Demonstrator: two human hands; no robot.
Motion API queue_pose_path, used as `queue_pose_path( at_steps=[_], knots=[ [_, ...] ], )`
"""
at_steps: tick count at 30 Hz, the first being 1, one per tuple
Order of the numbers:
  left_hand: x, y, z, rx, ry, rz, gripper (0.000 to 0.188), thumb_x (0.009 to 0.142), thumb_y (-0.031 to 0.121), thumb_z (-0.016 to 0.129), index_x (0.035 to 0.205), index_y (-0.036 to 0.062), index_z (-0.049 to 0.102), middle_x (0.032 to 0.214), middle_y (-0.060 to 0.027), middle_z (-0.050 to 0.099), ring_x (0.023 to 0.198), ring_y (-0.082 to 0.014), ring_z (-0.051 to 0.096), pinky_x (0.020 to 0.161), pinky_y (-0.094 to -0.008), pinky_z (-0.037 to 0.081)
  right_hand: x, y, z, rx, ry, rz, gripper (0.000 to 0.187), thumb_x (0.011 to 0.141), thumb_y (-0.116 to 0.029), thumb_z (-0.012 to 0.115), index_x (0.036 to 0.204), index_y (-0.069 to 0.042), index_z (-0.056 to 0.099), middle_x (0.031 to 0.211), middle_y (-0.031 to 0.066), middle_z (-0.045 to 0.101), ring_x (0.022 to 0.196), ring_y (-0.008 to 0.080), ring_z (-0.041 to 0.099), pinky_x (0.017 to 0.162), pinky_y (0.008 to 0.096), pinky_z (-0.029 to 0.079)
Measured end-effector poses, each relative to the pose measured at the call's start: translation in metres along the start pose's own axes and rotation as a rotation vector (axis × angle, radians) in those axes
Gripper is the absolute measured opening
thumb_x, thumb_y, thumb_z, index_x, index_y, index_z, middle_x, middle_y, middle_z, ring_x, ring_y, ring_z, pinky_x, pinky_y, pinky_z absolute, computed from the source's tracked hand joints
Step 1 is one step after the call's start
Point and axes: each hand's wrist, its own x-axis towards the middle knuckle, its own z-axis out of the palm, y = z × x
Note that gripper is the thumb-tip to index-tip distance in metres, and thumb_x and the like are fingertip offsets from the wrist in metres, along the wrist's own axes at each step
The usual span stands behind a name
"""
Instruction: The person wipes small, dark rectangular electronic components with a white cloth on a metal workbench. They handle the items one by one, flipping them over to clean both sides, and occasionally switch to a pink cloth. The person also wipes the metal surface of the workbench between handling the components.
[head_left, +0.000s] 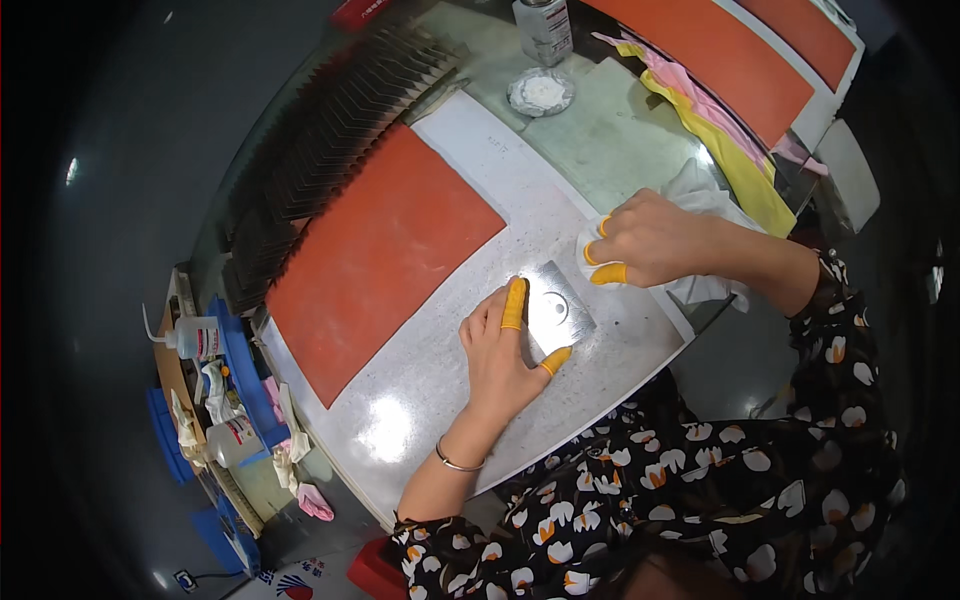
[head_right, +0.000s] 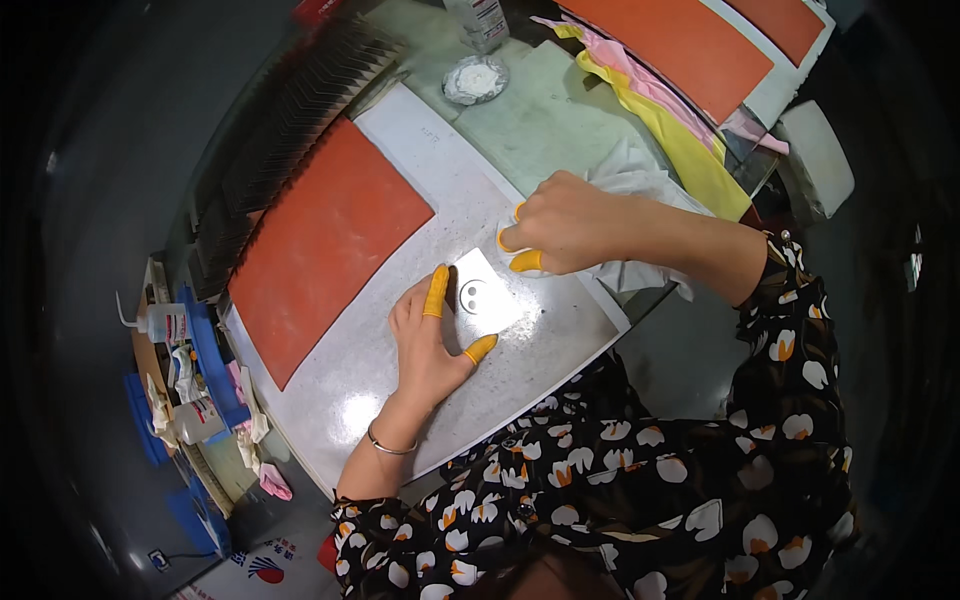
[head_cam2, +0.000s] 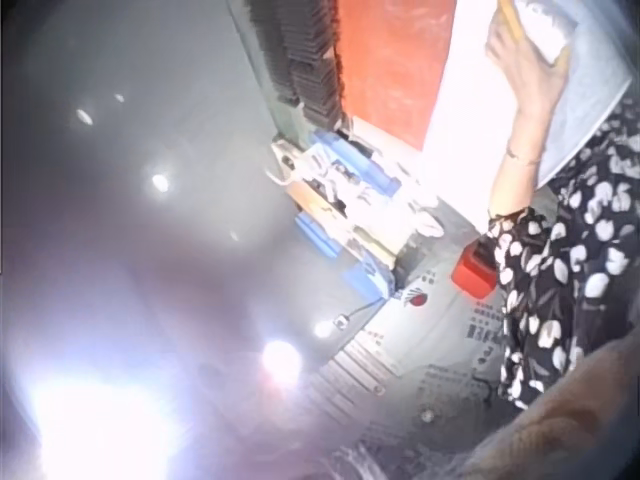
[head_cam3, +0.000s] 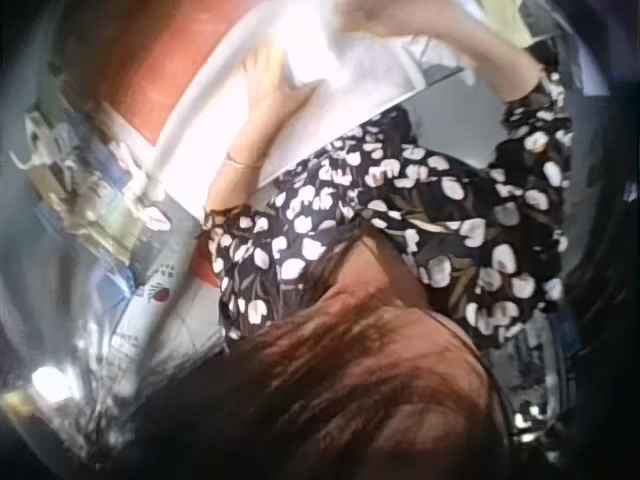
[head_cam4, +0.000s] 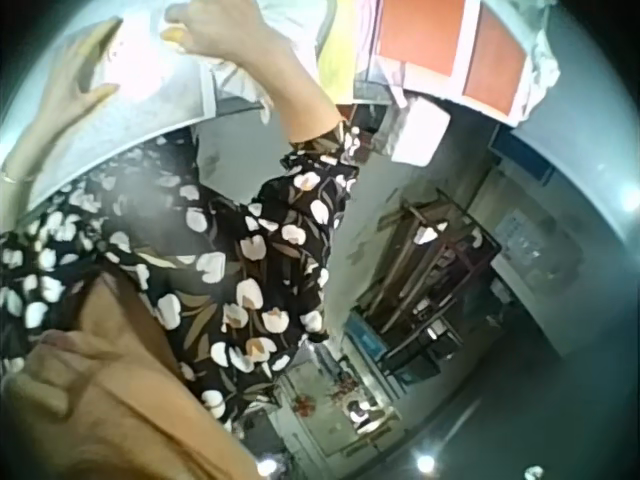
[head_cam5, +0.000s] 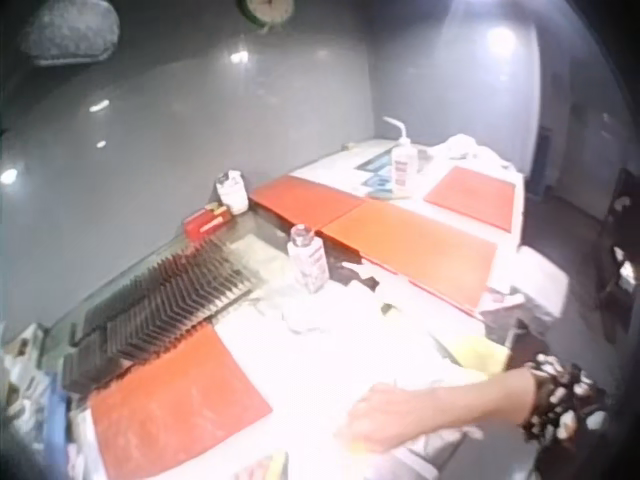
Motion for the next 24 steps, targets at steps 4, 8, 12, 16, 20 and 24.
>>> queue_pose_path(
  at_steps=[4,8,12,16,20,24],
  knots=[
    [0.002,-0.004,-0.005,-0.032,-0.021,0.046,0.088,0.056,0.023,0.08,0.13,0.0038,0.037,0.121,-0.0129,0.045,0.112,-0.0301,0.037,0.096,-0.0403,0.026,0.009,-0.005,0.005,-0.002,-0.038,-0.037,0.019,0.072,-0.029,0.063,0.073,-0.009,0.061,0.056,0.0088,0.055,0.055,0.0286,0.058,0.048,0.0399,0.041],
    [0.0,-0.006,-0.001,-0.01,-0.033,0.006,0.088,0.056,0.024,0.079,0.13,0.0027,0.037,0.122,-0.0134,0.044,0.112,-0.0297,0.037,0.096,-0.0405,0.025,0.024,-0.004,0.021,-0.034,-0.073,-0.077,0.016,0.07,-0.025,0.063,0.073,-0.009,0.062,0.056,0.0089,0.056,0.054,0.0286,0.058,0.048,0.0409,0.041],
    [0.0,-0.006,0.001,0.015,-0.045,0.017,0.088,0.057,0.027,0.079,0.13,0.0007,0.036,0.121,-0.0145,0.043,0.112,-0.0294,0.037,0.096,-0.0409,0.024,0.049,0.001,0.027,-0.038,-0.043,-0.014,0.015,0.069,-0.023,0.061,0.072,-0.008,0.062,0.059,0.0103,0.059,0.056,0.0305,0.059,0.05,0.0418,0.043],
    [-0.002,-0.007,0.002,0.029,-0.023,0.014,0.09,0.056,0.029,0.079,0.13,0.0014,0.036,0.121,-0.0149,0.043,0.111,-0.0292,0.037,0.096,-0.0405,0.023,0.054,0.0,0.028,-0.002,-0.027,0.036,0.016,0.067,-0.024,0.062,0.069,-0.008,0.062,0.059,0.012,0.059,0.057,0.0324,0.059,0.053,0.0421,0.044],
    [-0.001,-0.008,0.004,0.014,-0.014,0.014,0.089,0.056,0.028,0.08,0.13,0.002,0.037,0.121,-0.0147,0.043,0.11,-0.0291,0.037,0.096,-0.0402,0.024,0.038,-0.013,0.032,0.058,-0.079,0.05,0.018,0.068,-0.025,0.062,0.067,-0.007,0.062,0.058,0.0132,0.058,0.058,0.0336,0.059,0.054,0.0429,0.044],
    [0.0,-0.006,0.004,0.019,-0.007,0.019,0.089,0.056,0.028,0.08,0.13,0.0025,0.037,0.121,-0.0147,0.044,0.11,-0.0291,0.038,0.096,-0.0402,0.024,0.006,-0.035,0.03,0.112,-0.164,0.066,0.016,0.067,-0.022,0.061,0.067,-0.006,0.061,0.058,0.0135,0.059,0.056,0.0334,0.059,0.053,0.0436,0.044]
  ],
)
